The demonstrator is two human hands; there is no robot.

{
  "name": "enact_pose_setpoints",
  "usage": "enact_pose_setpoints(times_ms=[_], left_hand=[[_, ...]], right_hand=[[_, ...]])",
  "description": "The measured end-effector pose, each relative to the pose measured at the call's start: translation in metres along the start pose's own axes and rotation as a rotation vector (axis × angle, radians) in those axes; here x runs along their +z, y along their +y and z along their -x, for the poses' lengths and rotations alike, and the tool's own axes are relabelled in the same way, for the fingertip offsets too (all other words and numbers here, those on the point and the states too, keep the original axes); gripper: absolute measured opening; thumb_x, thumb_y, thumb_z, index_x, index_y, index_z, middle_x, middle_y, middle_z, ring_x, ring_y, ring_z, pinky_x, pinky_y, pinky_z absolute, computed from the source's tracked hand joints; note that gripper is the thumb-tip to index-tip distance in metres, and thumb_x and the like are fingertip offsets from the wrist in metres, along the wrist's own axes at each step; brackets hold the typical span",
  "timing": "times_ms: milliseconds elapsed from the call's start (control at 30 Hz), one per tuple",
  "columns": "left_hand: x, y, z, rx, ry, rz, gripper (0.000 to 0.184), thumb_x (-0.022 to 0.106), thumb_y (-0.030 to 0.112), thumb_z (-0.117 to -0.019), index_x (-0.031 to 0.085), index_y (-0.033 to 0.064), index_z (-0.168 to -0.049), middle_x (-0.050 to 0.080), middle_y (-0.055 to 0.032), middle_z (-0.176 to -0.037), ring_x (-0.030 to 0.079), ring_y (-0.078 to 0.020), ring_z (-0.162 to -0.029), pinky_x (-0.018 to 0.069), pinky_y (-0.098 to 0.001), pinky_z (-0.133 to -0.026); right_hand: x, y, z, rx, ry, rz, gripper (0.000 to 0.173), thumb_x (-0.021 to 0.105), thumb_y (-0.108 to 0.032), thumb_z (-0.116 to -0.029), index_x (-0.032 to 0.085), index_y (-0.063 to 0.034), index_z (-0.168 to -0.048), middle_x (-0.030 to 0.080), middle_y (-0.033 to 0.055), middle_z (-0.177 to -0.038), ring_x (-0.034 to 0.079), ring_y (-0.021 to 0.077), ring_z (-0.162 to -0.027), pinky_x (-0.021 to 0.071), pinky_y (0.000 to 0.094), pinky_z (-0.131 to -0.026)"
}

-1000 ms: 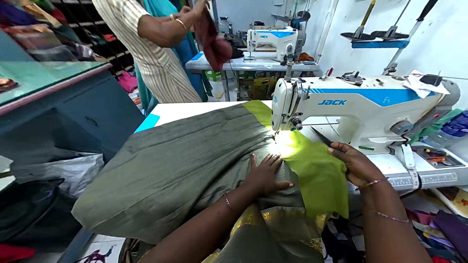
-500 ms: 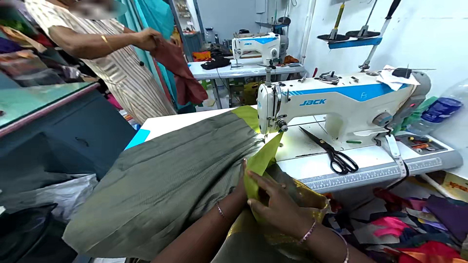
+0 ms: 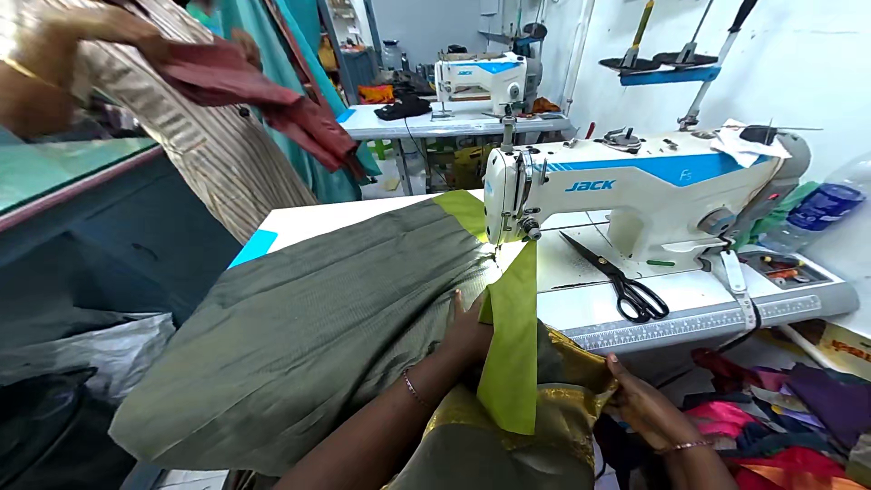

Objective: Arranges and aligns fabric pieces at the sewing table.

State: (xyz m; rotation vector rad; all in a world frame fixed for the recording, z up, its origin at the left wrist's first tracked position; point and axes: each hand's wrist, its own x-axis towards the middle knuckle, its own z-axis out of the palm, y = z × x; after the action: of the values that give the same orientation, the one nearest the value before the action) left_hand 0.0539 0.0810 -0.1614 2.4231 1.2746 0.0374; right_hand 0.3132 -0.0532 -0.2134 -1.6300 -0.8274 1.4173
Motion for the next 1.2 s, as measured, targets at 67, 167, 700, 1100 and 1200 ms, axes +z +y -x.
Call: enact_pose_setpoints(times_ms=[67,167,700,1100,1200], left_hand=[[-0.014,0.012,0.011,-0.004,-0.002,0.107,0.054,0.062,0.032,-0.1025,0.052,0.0081,-0.150,0.043,-0.0109,-0.161,0.019,-0.0299,-0.158,-0.0066,-0.0663,-0.123],[-0.015,0.014,0.013,-0.028,0.033,0.157,0.056,0.068,0.034,-0.0988,0.054,0.0118,-0.149,0.043,-0.0059,-0.162,0.023,-0.0260,-0.157,-0.0056,-0.0661,-0.124],[0.005,-0.001,-0.007,0.042,0.081,0.006,0.088,0.065,0.067,-0.0899,0.042,0.0175,-0.158,0.037,-0.0001,-0.166,0.024,-0.0262,-0.157,0.0013,-0.0755,-0.119],[-0.009,0.010,0.007,0.037,0.071,0.060,0.075,0.075,0.042,-0.0927,0.045,0.0133,-0.155,0.038,-0.0022,-0.165,0.025,-0.0276,-0.157,0.0033,-0.0758,-0.118],[-0.010,0.010,0.007,0.030,0.064,0.054,0.079,0.075,0.049,-0.0914,0.044,0.0148,-0.156,0.038,-0.0002,-0.165,0.025,-0.0267,-0.157,0.0038,-0.0753,-0.119]], right_hand=[[0.013,-0.003,0.008,-0.111,0.039,-0.241,0.031,0.046,-0.020,-0.1095,0.056,0.0000,-0.130,0.070,0.0131,-0.108,0.071,0.0185,-0.094,0.0611,0.0338,-0.079],[0.021,-0.017,0.017,-0.446,0.191,-0.163,0.025,0.063,-0.001,-0.0876,0.055,-0.0035,-0.111,0.068,0.0044,-0.095,0.069,0.0105,-0.083,0.0597,0.0281,-0.072],[0.016,-0.054,0.001,-0.384,0.407,0.374,0.045,0.041,-0.035,-0.1116,0.049,0.0013,-0.138,0.066,0.0209,-0.117,0.070,0.0305,-0.099,0.0570,0.0495,-0.087],[0.115,-0.053,-0.005,-0.804,0.521,1.075,0.052,0.081,-0.029,-0.0808,0.064,-0.0052,-0.124,0.056,0.0233,-0.130,0.048,0.0507,-0.126,0.0425,0.0662,-0.088],[0.118,-0.051,-0.012,-0.827,0.552,1.157,0.044,0.077,-0.013,-0.0820,0.065,-0.0027,-0.123,0.057,0.0252,-0.128,0.051,0.0512,-0.123,0.0449,0.0644,-0.083]])
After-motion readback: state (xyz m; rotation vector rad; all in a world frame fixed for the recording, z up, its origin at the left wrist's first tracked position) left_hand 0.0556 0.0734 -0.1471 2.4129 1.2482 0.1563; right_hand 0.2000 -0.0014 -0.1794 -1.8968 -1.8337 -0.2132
